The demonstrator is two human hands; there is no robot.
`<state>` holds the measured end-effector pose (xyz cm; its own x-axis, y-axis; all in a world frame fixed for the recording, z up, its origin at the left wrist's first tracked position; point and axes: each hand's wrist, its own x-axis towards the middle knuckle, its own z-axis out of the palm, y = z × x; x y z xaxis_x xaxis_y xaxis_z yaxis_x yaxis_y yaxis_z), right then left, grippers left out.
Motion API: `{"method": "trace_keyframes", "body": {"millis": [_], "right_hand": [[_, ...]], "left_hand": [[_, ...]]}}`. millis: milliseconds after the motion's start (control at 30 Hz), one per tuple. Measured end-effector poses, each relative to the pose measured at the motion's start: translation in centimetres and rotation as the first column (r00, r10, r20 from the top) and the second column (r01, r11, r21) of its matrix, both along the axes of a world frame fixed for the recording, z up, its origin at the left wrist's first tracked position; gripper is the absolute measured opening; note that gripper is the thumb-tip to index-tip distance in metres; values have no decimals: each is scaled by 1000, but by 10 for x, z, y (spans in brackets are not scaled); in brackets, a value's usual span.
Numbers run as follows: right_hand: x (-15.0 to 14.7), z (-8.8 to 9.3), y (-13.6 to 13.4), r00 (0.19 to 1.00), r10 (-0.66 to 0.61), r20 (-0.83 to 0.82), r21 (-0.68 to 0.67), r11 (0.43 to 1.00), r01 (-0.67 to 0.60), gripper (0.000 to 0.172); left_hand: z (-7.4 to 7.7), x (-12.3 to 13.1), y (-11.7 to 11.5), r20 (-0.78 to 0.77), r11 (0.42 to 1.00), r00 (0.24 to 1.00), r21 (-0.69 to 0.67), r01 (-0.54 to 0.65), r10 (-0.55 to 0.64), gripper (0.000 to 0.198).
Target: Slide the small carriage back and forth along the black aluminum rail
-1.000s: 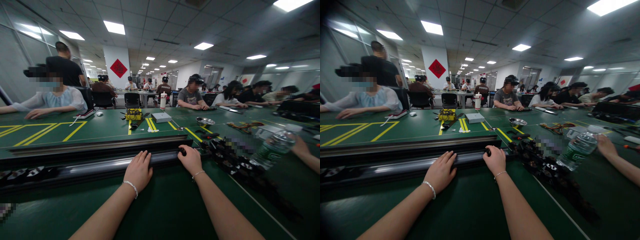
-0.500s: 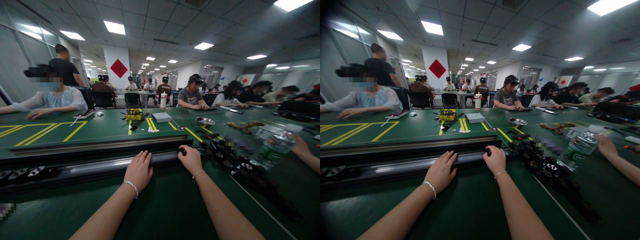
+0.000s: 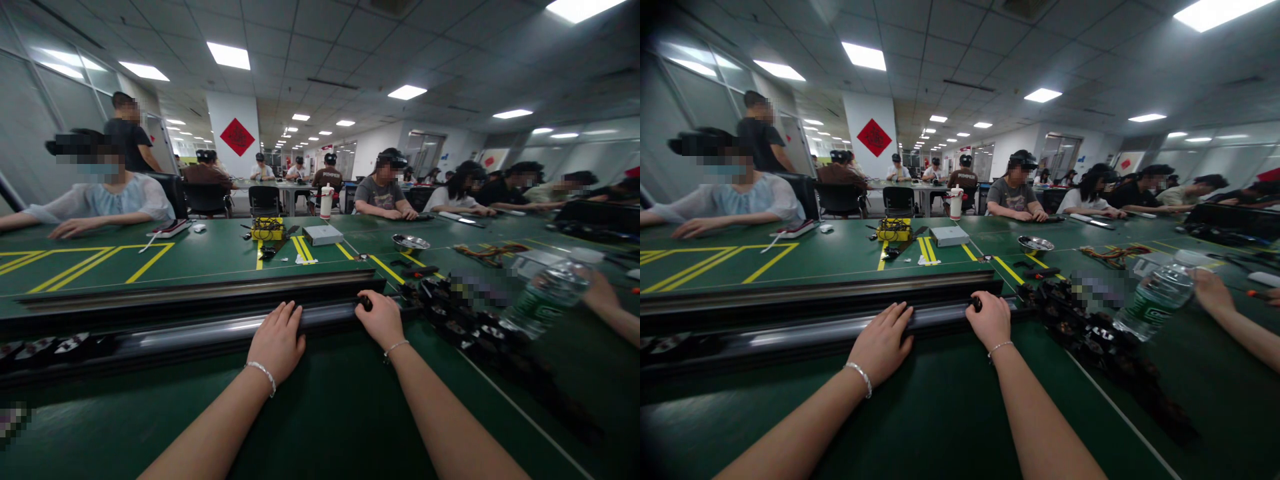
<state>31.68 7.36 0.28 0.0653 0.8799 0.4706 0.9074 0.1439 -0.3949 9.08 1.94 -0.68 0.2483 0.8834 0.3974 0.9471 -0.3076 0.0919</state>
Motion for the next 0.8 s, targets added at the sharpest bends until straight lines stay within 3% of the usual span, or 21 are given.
{"method": "trace_keyframes", "body": {"millis": [800], "right_hand": [[0, 0, -1, 1000, 16, 15, 25, 1000, -16, 23]], "left_hand": [[-1, 0, 0, -29, 1000, 1000, 21, -1, 2, 51]]}}
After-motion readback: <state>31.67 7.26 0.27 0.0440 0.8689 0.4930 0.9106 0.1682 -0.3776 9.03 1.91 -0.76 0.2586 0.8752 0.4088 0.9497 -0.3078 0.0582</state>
